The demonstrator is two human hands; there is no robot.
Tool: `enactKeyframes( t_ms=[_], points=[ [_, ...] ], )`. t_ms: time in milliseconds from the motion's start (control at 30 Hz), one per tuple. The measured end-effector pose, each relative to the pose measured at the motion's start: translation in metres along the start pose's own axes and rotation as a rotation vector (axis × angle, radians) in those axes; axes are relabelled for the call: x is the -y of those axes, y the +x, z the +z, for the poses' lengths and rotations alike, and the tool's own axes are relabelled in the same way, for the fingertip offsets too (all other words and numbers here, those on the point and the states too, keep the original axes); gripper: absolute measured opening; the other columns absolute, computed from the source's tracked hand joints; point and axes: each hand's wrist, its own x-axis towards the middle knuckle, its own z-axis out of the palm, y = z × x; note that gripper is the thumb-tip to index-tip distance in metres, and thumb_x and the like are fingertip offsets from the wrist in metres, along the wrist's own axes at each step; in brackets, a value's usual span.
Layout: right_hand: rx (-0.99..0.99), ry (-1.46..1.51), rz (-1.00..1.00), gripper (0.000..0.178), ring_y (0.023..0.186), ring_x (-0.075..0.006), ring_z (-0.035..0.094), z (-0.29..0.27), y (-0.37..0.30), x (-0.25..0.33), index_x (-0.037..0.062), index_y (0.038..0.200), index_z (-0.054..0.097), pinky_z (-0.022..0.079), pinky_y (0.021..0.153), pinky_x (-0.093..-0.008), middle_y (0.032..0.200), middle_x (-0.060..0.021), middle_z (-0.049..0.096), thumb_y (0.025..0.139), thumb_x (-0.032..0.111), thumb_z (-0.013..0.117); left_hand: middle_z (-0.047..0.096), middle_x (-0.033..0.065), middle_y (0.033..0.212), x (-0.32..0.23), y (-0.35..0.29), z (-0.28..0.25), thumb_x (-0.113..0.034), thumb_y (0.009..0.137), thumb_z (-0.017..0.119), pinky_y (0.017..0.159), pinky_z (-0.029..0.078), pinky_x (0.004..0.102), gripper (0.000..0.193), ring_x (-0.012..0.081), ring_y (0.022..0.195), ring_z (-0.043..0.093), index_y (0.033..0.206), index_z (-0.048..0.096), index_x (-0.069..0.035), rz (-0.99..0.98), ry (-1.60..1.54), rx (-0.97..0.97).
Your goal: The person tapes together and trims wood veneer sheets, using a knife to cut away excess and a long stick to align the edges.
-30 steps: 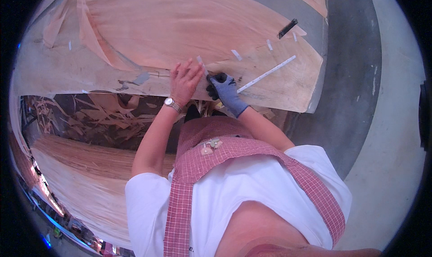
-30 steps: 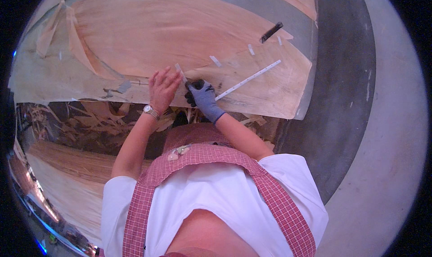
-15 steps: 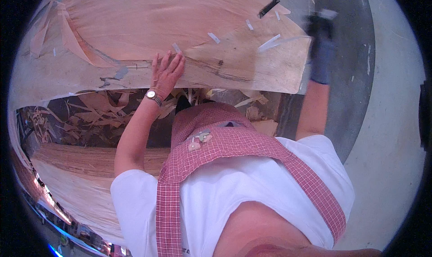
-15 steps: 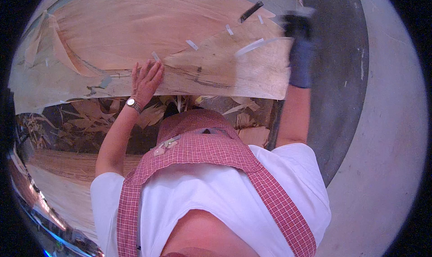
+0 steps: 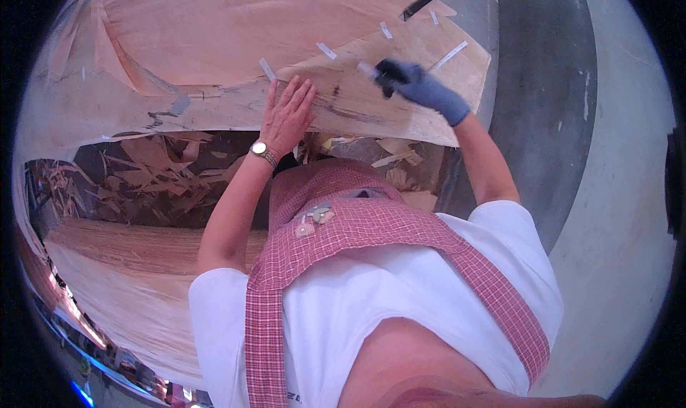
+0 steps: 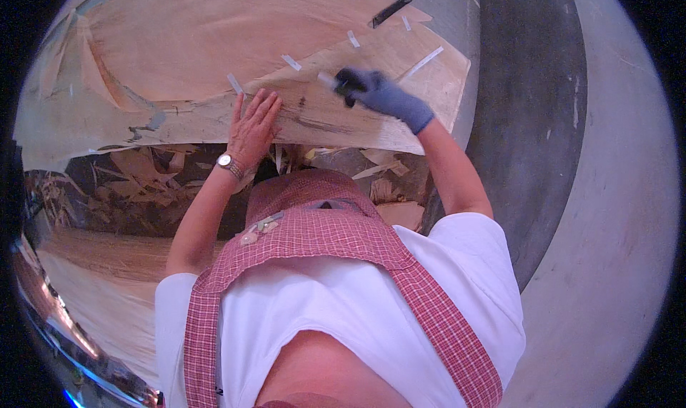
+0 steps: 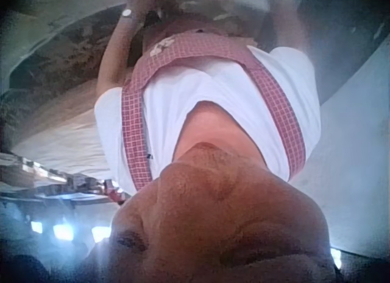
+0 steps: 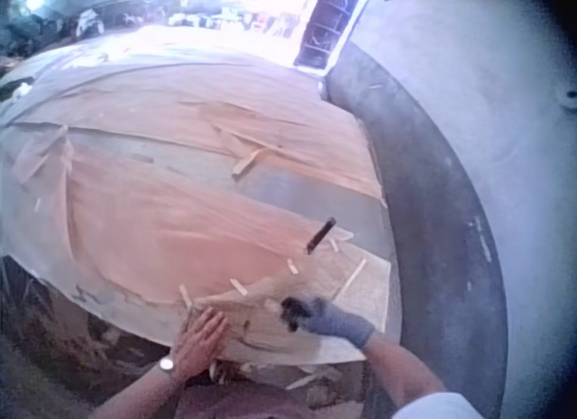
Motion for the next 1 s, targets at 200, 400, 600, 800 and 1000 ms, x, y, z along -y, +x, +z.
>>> enactKeyframes(
  t_ms=[200, 400, 600, 800, 1000],
  points=[
    [0.46, -0.225, -0.025, 0.026, 0.068, -0.0223, 0.064, 0.055, 0.033, -0.008, 0.0056, 0.097, 0.055, 0.048, 0.066, -0.0378, 0.074, -0.0096, 0.064, 0.086, 0.025, 0.069, 0.051, 0.0079, 0.134, -0.063, -0.049, 0.025, -0.017, 0.084, 0.062, 0.107, 0.029, 0.0462, 0.055, 0.027, 0.127, 0.045, 0.137, 0.05, -0.012, -0.264, -0.164, -0.119],
    [0.407, -0.521, -0.152, 0.033, 0.078, -0.0355, 0.065, 0.061, 0.041, -0.025, 0.0074, 0.098, 0.054, 0.048, 0.07, -0.045, 0.082, -0.0162, 0.066, 0.084, 0.033, 0.069, 0.034, 0.0108, 0.149, -0.117, -0.047, 0.066, -0.04, 0.084, 0.065, 0.112, 0.023, 0.0507, 0.08, 0.0286, 0.14, 0.028, 0.148, 0.034, -0.004, -0.192, -0.026, 0.075],
    [0.326, -0.585, -0.12, 0.036, 0.087, -0.0407, 0.063, 0.054, 0.04, -0.038, 0.0077, 0.101, 0.054, 0.048, 0.073, -0.0476, 0.09, -0.02, 0.066, 0.082, 0.036, 0.068, 0.03, 0.0107, 0.151, -0.127, -0.042, 0.07, -0.045, 0.082, 0.067, 0.113, 0.02, 0.0532, 0.087, 0.0284, 0.144, 0.023, 0.15, 0.03, -0.004, -0.257, 0.0, 0.06],
    [0.258, -0.492, -0.197, 0.037, 0.088, -0.0405, 0.064, 0.053, 0.04, -0.045, 0.0071, 0.102, 0.054, 0.049, 0.075, -0.0474, 0.091, -0.0203, 0.067, 0.082, 0.035, 0.068, 0.029, 0.0106, 0.152, -0.13, -0.036, 0.068, -0.044, 0.081, 0.068, 0.114, 0.019, 0.0527, 0.088, 0.0279, 0.144, 0.022, 0.15, 0.03, -0.003, -0.283, 0.012, 0.066],
    [0.147, -0.487, -0.175, 0.039, 0.086, -0.0403, 0.065, 0.063, 0.04, -0.055, 0.0069, 0.103, 0.054, 0.05, 0.074, -0.0486, 0.089, -0.0206, 0.067, 0.081, 0.036, 0.067, 0.032, 0.0127, 0.15, -0.134, -0.027, 0.082, -0.041, 0.078, 0.069, 0.113, 0.023, 0.0502, 0.089, 0.0291, 0.141, 0.028, 0.149, 0.031, -0.002, -0.21, -0.005, -0.008]
  ],
)
